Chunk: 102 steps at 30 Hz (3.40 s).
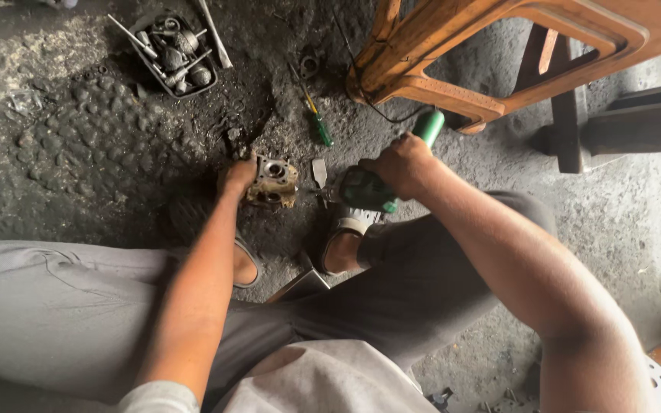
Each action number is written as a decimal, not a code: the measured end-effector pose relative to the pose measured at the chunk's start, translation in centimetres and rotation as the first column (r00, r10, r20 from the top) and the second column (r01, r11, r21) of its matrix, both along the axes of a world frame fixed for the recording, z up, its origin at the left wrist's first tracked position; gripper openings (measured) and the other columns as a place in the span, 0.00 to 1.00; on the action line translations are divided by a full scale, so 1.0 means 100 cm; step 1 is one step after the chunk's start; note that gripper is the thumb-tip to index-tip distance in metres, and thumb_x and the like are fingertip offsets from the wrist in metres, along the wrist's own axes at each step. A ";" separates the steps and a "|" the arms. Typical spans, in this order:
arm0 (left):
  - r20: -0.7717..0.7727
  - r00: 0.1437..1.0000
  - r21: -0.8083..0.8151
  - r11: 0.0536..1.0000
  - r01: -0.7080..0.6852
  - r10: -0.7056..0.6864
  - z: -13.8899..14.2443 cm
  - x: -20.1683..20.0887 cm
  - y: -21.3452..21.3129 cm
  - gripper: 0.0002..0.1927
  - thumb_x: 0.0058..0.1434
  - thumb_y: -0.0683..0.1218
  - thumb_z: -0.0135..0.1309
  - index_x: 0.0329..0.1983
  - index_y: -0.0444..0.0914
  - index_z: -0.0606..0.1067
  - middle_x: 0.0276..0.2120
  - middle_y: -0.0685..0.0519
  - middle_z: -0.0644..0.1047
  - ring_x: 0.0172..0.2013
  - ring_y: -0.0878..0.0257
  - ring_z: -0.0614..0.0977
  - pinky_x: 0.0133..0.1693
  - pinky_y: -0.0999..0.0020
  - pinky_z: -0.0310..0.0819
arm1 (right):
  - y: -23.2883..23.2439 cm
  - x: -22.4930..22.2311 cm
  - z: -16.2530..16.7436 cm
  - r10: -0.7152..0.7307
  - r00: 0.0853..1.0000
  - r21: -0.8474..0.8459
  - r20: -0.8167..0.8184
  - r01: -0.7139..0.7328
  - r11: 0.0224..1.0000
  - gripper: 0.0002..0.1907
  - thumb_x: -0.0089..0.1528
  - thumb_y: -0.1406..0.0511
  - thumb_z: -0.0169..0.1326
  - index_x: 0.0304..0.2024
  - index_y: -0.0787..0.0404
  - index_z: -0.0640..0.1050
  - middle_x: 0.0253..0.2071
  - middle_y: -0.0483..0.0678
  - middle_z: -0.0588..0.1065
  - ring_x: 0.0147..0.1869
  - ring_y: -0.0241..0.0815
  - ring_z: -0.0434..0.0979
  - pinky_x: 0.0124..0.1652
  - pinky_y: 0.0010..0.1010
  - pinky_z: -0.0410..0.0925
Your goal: The person sits on the floor and uses a green power drill to work on a small metal part, likely an engine component. They hold the part with their left hand and operate the drill with their right hand, drilling into the part and occasionally adjusting its position.
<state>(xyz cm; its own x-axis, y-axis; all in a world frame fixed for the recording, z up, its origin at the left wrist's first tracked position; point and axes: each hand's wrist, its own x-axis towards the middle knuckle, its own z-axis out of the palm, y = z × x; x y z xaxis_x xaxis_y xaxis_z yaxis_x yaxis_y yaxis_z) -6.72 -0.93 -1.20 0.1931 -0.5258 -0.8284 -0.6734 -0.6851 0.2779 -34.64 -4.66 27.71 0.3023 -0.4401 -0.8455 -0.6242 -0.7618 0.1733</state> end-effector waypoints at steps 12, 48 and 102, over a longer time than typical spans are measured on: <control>-0.009 0.997 0.055 0.995 -0.082 0.083 0.001 0.002 -0.002 0.42 0.69 0.73 0.22 0.68 0.42 0.70 0.69 0.45 0.67 0.68 0.47 0.70 0.69 0.50 0.57 | 0.038 0.011 0.010 0.003 1.000 -0.028 0.031 -0.002 1.000 0.44 0.54 0.57 0.67 0.71 0.45 0.64 0.45 0.45 0.80 0.56 0.47 0.79 0.54 0.39 0.65; -0.437 0.568 0.305 0.709 -0.636 0.698 -0.001 0.043 -0.005 0.28 0.70 0.61 0.49 0.53 0.30 0.75 0.31 0.44 0.82 0.20 0.58 0.83 0.28 0.58 0.82 | 0.079 0.004 0.006 -0.090 0.876 -0.060 0.473 0.135 0.989 0.46 0.49 0.65 0.61 0.71 0.52 0.64 0.26 0.49 0.78 0.29 0.48 0.81 0.27 0.39 0.73; 0.008 0.870 0.141 0.861 -0.489 0.493 -0.013 0.049 -0.020 0.32 0.65 0.71 0.46 0.50 0.40 0.78 0.38 0.49 0.80 0.33 0.61 0.80 0.33 0.64 0.74 | 0.018 0.017 0.024 -0.673 0.537 0.413 0.508 0.534 0.738 0.49 0.40 0.62 0.65 0.66 0.59 0.68 0.48 0.58 0.82 0.53 0.55 0.83 0.55 0.40 0.73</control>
<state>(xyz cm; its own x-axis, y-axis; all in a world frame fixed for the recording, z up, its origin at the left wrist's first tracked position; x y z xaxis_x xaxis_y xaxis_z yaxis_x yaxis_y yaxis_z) -1.82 -2.93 -2.48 0.3735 -0.2524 -0.8926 -0.2332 -0.9569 0.1731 -32.90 -2.84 30.07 0.4791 -0.5702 -0.6673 -0.8554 -0.1331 -0.5005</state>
